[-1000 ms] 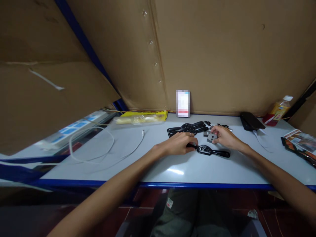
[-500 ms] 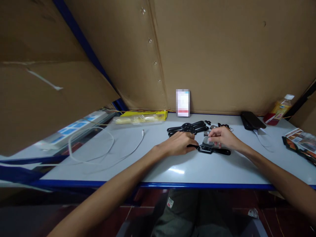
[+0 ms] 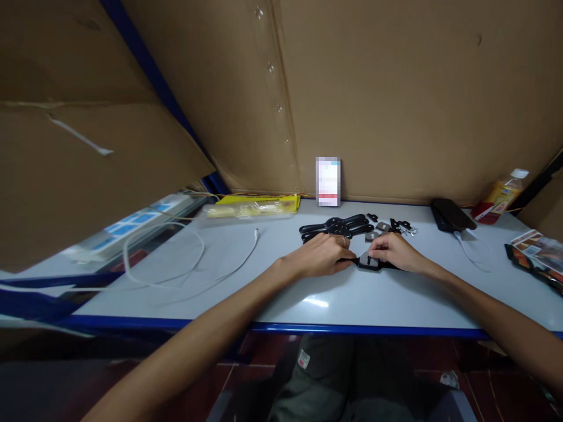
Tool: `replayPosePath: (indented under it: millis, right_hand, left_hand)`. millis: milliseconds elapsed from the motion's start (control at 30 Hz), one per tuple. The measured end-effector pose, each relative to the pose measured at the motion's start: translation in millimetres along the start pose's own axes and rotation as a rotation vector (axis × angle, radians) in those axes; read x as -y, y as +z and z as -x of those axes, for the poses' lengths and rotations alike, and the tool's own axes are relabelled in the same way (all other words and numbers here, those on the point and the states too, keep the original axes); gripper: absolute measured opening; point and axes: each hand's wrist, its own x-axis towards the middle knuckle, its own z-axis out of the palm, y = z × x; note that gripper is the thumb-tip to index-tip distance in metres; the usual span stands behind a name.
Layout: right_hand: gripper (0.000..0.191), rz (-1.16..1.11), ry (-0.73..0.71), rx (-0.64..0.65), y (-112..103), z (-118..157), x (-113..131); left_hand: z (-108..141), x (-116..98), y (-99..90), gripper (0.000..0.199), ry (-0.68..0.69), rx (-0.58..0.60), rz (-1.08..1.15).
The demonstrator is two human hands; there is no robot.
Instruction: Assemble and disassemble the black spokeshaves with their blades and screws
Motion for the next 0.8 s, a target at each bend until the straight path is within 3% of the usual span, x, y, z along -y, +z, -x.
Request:
replayPosePath:
  millis: [567,667,800]
  right_hand:
    - [0.018,0.077,-0.035,0.007,-0.1,1.4,6.0]
    - [0.029,0.146,-0.042,-0.125,-10.9,3.3,10.8]
    - [0.037,0.262,-0.062,-0.451,-36.4,1.7,7.1]
  left_hand:
    - [-2.0,-6.8,-5.8,0.028,-0.041,0.054,-0.065]
    - [-1.8,-6.5,-6.0,0.028,-0.042,0.055,-0.062]
    - [-0.7,-4.2,-3.7,0.027,-0.036,0.051,-0.072]
